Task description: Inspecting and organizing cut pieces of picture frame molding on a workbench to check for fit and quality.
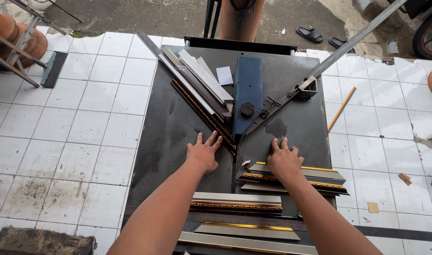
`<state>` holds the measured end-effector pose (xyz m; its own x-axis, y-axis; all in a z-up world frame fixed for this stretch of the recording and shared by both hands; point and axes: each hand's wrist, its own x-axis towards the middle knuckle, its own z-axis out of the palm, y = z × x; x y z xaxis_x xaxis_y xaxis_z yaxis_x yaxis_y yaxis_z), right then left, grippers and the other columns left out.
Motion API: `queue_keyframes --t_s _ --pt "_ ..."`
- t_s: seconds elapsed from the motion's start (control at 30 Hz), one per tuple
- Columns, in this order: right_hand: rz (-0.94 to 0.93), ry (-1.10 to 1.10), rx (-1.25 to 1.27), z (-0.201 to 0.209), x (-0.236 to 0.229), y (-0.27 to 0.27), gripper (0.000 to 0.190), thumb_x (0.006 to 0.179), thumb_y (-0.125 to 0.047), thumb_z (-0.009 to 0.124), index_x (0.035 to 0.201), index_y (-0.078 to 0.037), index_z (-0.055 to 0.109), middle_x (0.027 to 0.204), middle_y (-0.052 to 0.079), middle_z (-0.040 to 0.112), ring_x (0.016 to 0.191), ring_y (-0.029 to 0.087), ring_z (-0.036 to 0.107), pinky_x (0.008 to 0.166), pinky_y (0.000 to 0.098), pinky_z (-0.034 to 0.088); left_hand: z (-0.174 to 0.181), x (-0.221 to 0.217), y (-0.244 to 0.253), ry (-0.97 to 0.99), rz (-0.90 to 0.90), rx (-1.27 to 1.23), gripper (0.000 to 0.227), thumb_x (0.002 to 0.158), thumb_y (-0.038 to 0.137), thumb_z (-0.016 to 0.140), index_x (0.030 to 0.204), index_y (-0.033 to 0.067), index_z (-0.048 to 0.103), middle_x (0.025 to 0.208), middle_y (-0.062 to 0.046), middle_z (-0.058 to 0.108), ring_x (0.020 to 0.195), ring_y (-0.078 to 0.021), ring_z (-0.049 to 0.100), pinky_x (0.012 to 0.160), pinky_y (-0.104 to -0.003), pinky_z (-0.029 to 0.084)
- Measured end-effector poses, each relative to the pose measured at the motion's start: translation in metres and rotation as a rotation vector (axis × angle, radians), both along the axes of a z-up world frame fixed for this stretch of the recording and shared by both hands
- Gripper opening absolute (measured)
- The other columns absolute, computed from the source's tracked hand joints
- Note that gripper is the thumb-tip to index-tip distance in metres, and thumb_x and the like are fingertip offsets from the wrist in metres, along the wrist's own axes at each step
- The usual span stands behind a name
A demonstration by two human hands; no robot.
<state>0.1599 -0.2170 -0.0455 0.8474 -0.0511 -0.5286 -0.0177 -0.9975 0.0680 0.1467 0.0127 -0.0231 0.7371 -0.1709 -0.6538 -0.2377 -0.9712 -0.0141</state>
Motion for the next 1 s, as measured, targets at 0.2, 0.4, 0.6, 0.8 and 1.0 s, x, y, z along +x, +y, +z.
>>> queue_keyframes --t_s 0.2,0.4,0.6,0.8,1.0 --pt "0.129 -0.025 0.156 0.049 -0.03 0.039 0.038 0.083 -0.046 0.043 0.112 -0.027 0.06 0.127 0.008 0.05 0.114 0.031 0.048 0.088 0.0572 0.034 0.004 -0.01 -0.003 0.006 0.019 0.014 0.078 0.077 0.032 0.046 0.142 0.024 0.004 0.149 0.0 0.0 0.133 -0.036 0.012 0.09 -0.058 0.035" --pt "0.224 -0.208 0.201 0.019 -0.044 0.045 0.014 0.078 -0.037 0.059 0.09 -0.032 0.065 0.102 -0.005 0.057 0.1 0.019 0.047 0.085 0.0495 0.036 -0.011 -0.01 -0.006 -0.005 0.032 0.028 0.08 0.076 0.035 0.047 0.142 0.0229 0.005 0.149 -0.001 0.0 0.132 -0.037 0.016 0.089 -0.058 0.036" --pt "-0.005 -0.388 0.385 0.023 -0.048 0.029 0.02 0.085 -0.036 0.051 0.089 -0.024 0.066 0.091 -0.002 0.062 0.094 0.017 0.054 0.078 0.041 0.044 -0.018 -0.014 -0.006 -0.07 0.201 -0.124 0.077 0.074 0.035 0.046 0.142 0.0251 0.012 0.148 -0.003 0.003 0.132 -0.0366 0.018 0.09 -0.058 0.037" --pt "-0.657 -0.335 0.738 0.044 -0.092 -0.048 0.019 0.076 -0.031 0.056 0.084 -0.014 0.059 0.065 0.004 0.064 0.076 0.024 0.06 0.065 0.0411 0.047 0.04 -0.086 -0.007 -0.398 0.742 -0.679 0.052 0.081 0.018 0.048 0.131 0.0065 0.037 0.136 -0.019 0.032 0.123 -0.0386 0.036 0.089 -0.051 0.042" --pt "-0.931 -0.17 0.599 0.076 -0.155 -0.091 0.028 0.08 -0.016 0.037 0.096 -0.014 0.06 0.068 0.004 0.053 0.061 0.016 0.044 0.058 0.0318 0.035 0.033 -0.178 -0.015 0.053 0.989 -0.778 0.018 0.089 0.025 0.042 0.083 0.0151 0.056 0.086 0.001 0.068 0.083 -0.0112 0.062 0.073 -0.027 0.043"
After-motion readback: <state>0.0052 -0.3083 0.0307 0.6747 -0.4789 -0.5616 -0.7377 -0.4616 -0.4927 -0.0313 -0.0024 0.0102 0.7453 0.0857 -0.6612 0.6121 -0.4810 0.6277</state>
